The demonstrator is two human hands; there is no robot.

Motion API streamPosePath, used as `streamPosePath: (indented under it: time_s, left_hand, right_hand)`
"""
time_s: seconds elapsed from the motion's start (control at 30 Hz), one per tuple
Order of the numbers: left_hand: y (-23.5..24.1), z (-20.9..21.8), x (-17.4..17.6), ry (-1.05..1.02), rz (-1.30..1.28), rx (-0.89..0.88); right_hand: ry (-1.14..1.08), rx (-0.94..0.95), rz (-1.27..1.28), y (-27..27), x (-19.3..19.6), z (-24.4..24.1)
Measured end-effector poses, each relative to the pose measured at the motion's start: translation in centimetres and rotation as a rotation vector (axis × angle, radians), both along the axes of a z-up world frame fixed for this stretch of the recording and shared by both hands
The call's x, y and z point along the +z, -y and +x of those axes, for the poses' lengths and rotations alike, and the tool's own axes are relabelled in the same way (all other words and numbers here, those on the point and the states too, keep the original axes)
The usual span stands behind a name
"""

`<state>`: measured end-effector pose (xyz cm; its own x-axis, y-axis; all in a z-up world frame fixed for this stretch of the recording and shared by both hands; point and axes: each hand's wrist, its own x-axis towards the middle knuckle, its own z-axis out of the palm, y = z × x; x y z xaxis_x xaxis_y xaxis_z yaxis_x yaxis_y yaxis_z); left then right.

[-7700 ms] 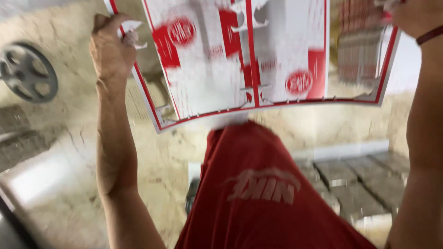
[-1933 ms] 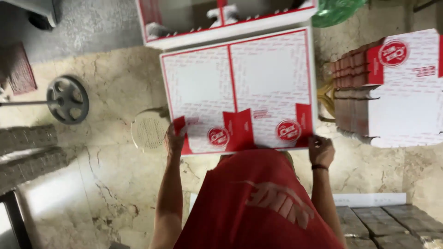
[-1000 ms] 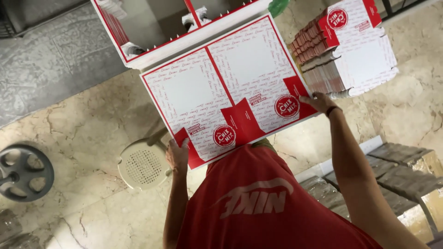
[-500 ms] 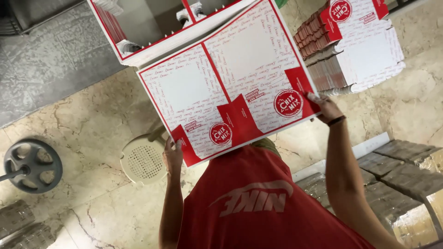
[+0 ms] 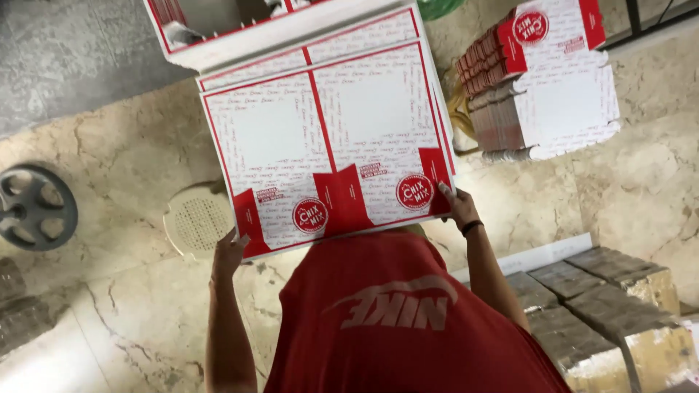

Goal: Folding flat cardboard sheets into boxes for packaging

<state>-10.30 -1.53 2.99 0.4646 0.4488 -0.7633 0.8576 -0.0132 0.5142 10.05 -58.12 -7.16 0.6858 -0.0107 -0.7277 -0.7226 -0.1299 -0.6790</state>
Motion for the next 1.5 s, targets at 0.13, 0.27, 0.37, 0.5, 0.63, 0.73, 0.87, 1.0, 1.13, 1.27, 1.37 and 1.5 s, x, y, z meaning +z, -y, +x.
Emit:
streamPosePath:
  time_s: [0.13,0.27,0.37,0.5,0.63,0.73,0.87,1.0,1.13,1.27,1.37,1.5]
  left_hand:
    - [2.7,-1.1,-7.9,-0.294,0.442,-0.337]
    - [17.8,12.2,1.2,0.001,0.479,-0.356]
    - [27.4,20.9,1.9,0.266,0.465,-0.695]
    - [35.2,29.1,-1.2,0.163,0.57,-1.217]
    - [37.4,31.1,-5.7,-0.018,0.474,-1.13]
    - [37.9,31.1,-6.2,-0.044,0.7,-1.252]
    - [36.7,32.4,-5.6,0.009,0.595,-1.174]
    - [33.2,33.9,-1.3,0.06,0.495,-1.385]
    - [33.0,35.7,-4.1,0.139,0.365,-1.094]
    - [34.2,35.5,-3.2,-0.031,0.416,-1.222]
    - [34.3,35.9,-3.4,-0.022,0.438,-1.167]
    - [36.0,34.1,-10.0,0.455,0.714,-0.796]
  right_hand:
    - [-0.075,0.053,-0.004,1.0,2.4,1.3]
    - [-0.175,0.459,-0.23,-0.5,7.7,2.6]
    - [-0.174,0.68,-0.436,-1.1,9.6,4.0]
    - [-0.119,0.83,-0.599,-2.8,13.4,4.0]
    - [-0.226,0.79,-0.653,-3.0,10.2,4.4]
    - [-0.035,0.637,-0.253,-4.7,12.4,5.6]
    - [-0.203,0.758,-0.237,-3.4,11.3,8.5]
    - [0.541,1.156,-0.548,2.9,-1.2,9.7]
    - [-0.42,0.024,-0.023,-6.7,9.6,16.1]
    - [-0.493,0.116,0.001,-6.7,7.7,16.2]
    - [-0.511,0.099,-0.082,-7.8,7.6,17.3]
    - [-0.646,0.108,-0.095,-7.8,7.4,18.4]
